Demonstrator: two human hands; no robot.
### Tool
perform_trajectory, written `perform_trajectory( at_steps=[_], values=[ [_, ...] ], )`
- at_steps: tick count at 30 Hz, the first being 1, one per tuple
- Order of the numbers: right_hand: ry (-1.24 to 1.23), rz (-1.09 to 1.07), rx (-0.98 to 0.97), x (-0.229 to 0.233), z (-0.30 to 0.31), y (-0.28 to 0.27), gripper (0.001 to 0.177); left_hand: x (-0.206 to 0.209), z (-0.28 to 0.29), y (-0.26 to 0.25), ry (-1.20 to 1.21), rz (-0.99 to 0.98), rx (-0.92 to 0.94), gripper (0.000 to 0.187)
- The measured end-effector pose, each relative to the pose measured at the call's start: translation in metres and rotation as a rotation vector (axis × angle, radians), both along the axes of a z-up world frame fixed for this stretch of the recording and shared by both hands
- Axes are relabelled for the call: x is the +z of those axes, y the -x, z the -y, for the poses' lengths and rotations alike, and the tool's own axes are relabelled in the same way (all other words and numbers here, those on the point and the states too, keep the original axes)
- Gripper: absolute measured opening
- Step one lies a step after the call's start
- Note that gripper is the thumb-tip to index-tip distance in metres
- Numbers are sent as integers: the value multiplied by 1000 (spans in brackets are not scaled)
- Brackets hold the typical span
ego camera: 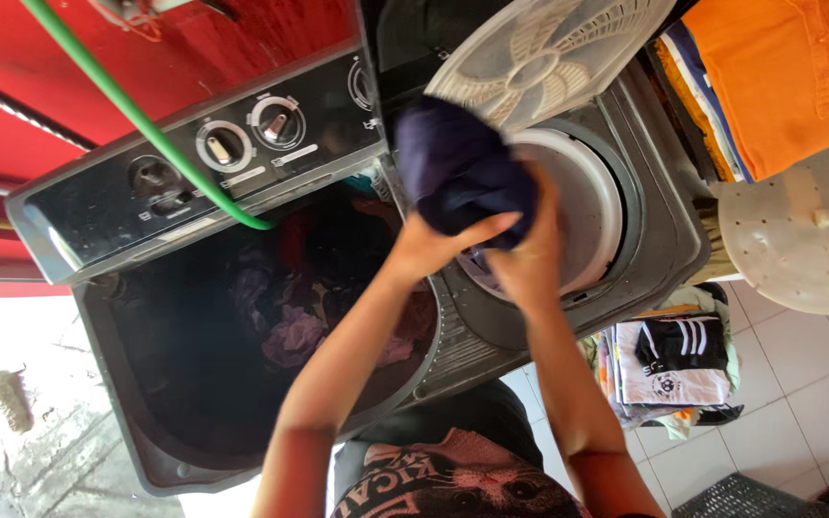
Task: The person washes clothes in a semi-automatic washing machine by moving items between the wash tub and the spin-dryer basket. The person lifts the lids, removes a plastic cover from the spinner, transfers individual pieces of clothing one at a time from the wash water into the basket, and wrings them by hand before placing them.
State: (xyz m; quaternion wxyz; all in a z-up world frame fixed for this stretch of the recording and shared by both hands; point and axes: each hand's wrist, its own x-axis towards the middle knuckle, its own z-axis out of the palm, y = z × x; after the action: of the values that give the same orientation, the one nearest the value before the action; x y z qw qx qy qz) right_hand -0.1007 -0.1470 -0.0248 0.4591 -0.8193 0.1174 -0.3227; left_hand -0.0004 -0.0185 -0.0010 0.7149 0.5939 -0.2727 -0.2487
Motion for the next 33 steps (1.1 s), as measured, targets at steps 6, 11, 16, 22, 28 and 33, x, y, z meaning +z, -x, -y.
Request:
perform_trajectory(
  at_steps=[6,11,16,22,28,33],
  values=[
    [140,-251,-227,-67,48,17,114,-72,76,0,-97,39,317,118],
    [60,-761,65,-143,88,39,121,-119,27,4,-304,104,140,95],
    [-349,-745,26,-120,79,38,60,-115,-51,7,-340,-113,208,63],
    [-726,-385,594,-65,5,-5,44,-117,-156,32,-279,-220,447,41],
    [-560,-710,947,-90,-107,-58,39,-141,-239,51,-282,-261,703,34],
    [-191,-968,897,-241,-180,-130,38,-218,-287,39,-757,-324,736,43]
  ],
)
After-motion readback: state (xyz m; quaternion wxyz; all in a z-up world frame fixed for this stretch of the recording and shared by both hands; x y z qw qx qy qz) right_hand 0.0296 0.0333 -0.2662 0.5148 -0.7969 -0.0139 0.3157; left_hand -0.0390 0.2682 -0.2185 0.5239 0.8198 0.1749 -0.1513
